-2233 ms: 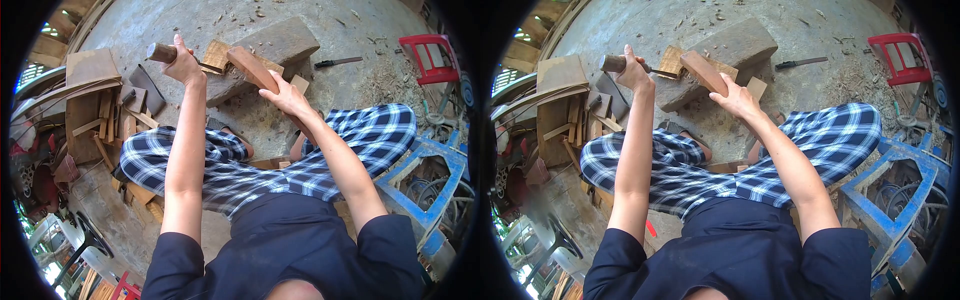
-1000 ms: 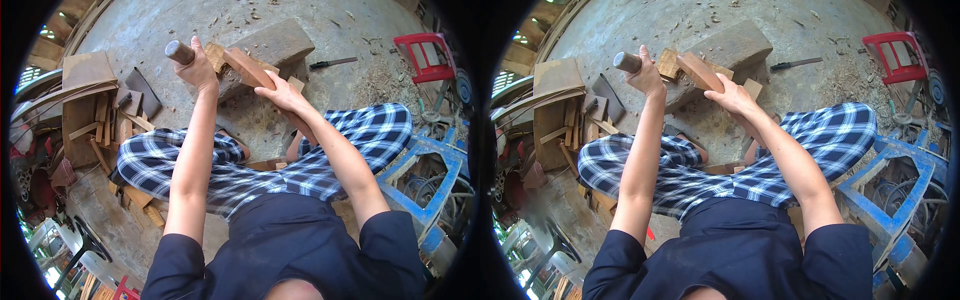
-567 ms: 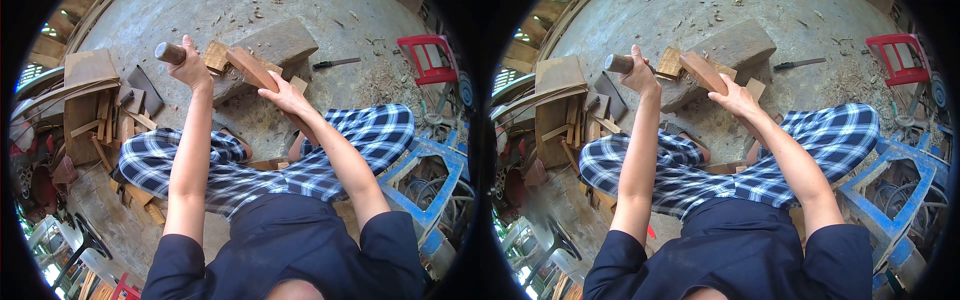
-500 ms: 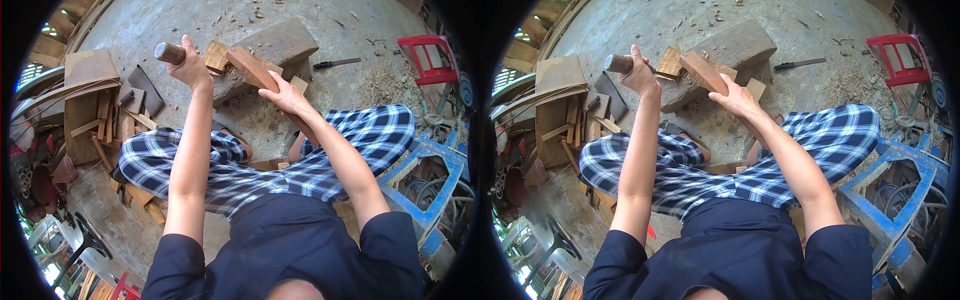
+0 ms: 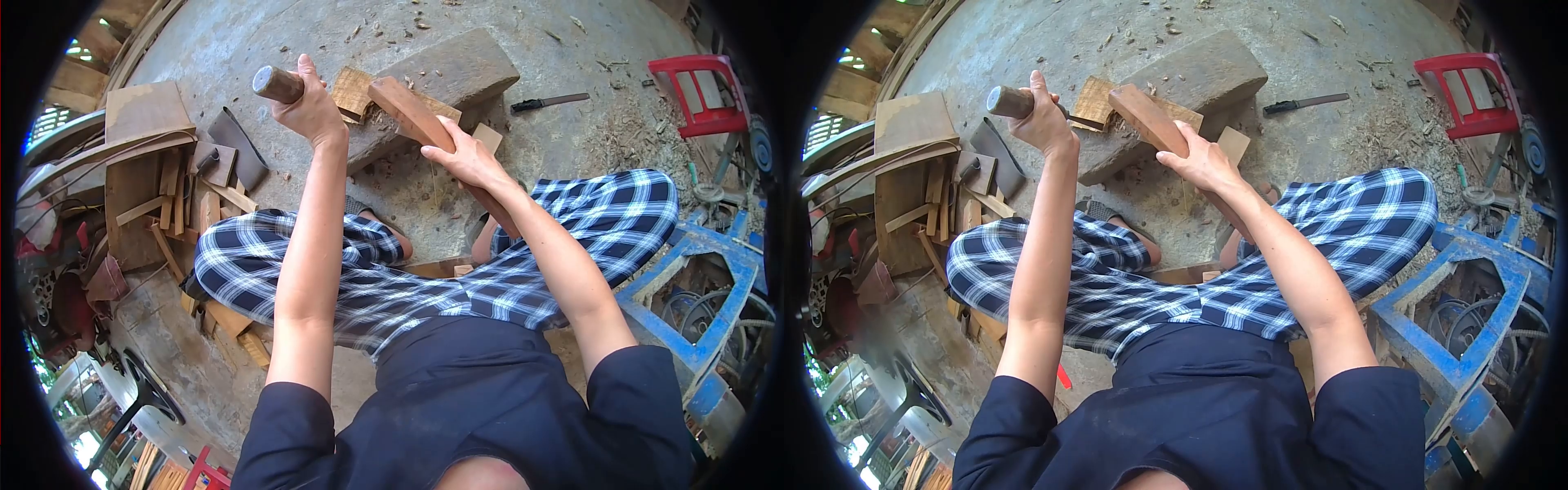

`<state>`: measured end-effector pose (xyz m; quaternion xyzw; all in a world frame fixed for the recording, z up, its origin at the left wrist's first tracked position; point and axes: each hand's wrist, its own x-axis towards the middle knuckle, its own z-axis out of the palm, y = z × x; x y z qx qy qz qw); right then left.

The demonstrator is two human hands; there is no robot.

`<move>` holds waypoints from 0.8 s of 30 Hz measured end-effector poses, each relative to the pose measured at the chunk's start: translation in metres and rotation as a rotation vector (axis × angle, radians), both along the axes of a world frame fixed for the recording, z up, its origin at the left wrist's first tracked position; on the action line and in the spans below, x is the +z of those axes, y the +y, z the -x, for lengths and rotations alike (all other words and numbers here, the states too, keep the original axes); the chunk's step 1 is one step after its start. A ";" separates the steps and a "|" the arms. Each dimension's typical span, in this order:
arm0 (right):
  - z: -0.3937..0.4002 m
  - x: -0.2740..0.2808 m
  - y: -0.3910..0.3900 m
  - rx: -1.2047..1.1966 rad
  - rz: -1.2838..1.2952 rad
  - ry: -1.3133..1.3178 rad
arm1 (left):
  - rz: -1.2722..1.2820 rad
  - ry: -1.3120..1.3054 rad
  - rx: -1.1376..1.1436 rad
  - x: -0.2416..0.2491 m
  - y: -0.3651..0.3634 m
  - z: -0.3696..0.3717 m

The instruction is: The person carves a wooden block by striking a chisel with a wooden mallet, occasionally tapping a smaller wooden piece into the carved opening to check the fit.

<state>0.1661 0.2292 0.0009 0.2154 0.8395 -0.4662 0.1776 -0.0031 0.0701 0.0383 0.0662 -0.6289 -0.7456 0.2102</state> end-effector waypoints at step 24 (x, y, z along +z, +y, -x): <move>0.008 0.011 0.004 -0.008 0.111 0.004 | 0.072 0.052 0.003 -0.012 0.002 0.004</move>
